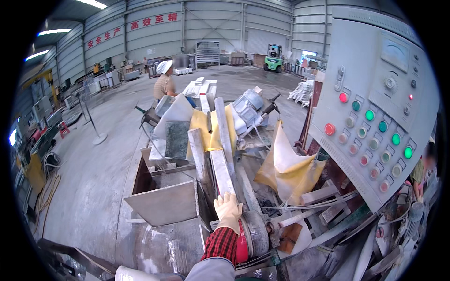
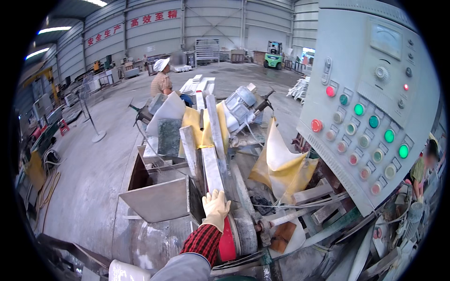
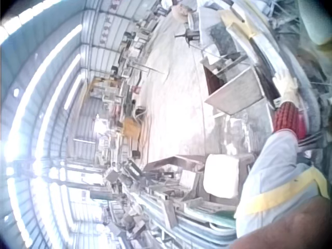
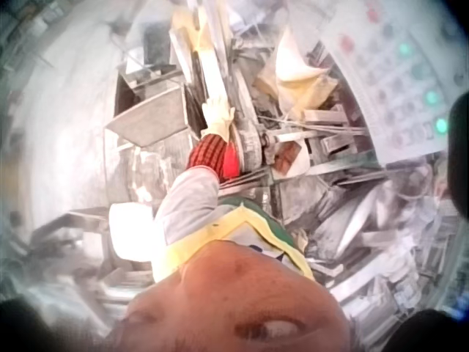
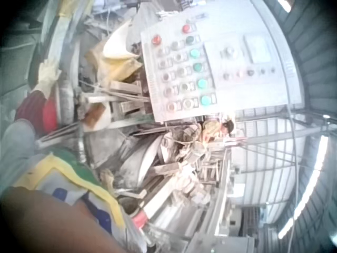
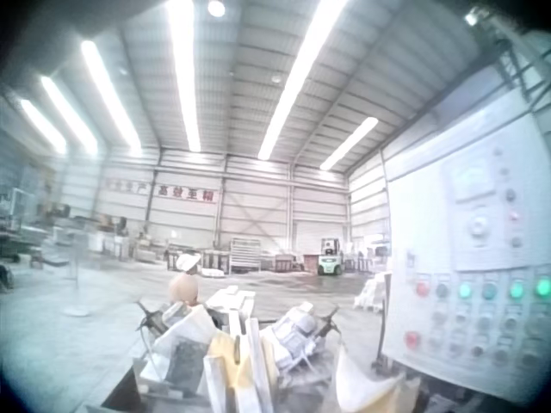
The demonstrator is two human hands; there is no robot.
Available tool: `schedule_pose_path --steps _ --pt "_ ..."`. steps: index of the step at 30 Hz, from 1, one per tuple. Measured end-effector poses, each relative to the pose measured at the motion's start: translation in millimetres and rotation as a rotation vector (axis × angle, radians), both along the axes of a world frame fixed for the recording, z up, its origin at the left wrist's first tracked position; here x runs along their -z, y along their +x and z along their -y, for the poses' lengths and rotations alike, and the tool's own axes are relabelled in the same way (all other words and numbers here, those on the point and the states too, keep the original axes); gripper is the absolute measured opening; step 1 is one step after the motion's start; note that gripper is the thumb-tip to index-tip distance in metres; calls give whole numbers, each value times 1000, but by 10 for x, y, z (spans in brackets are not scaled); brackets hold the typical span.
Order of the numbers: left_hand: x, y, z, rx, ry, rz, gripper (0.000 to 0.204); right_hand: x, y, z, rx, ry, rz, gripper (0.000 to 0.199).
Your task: The person repeatedly rubs a small stone against a rotating red polishing wheel in a factory setting. The person holds the stone with gloved hands and moves it back and forth across the wheel surface.
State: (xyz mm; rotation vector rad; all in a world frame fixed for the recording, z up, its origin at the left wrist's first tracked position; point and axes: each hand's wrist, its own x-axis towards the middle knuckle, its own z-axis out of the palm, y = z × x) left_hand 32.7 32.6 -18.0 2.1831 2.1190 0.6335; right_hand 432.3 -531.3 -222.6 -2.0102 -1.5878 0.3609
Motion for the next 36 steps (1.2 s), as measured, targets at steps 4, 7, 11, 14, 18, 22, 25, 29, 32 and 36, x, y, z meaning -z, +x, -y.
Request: schedule_pose_path --steps 4,7,11,14,18,22,25,29,32,36 --pt "-268 -85 68 -8 -145 90 68 159 216 -32 59 -108 -200 28" --pt "-283 -65 97 -34 -75 114 82 -210 50 -501 205 -208 -323 28" --pt "-271 -60 -1 -23 6 77 87 -536 -143 -809 256 -262 -372 29" --pt "-223 -29 -44 -32 -55 97 84 -680 -207 -927 269 -294 -389 29" --pt "-96 -1 -25 -41 63 65 74 -760 -305 -959 298 -329 -409 30" --pt "-42 16 -70 -52 77 78 66 -772 -386 -944 322 -348 -422 31" --pt "-16 33 -48 -44 59 76 66 -750 -404 -934 326 -345 -427 31" --pt "-9 28 -24 -41 58 71 67 -677 -397 -936 313 -326 -428 32" --pt "-25 42 -13 -43 65 64 67 -581 -351 -831 297 -293 -421 33" --pt "33 13 23 -60 65 47 68 -51 -202 -566 46 -6 -314 34"
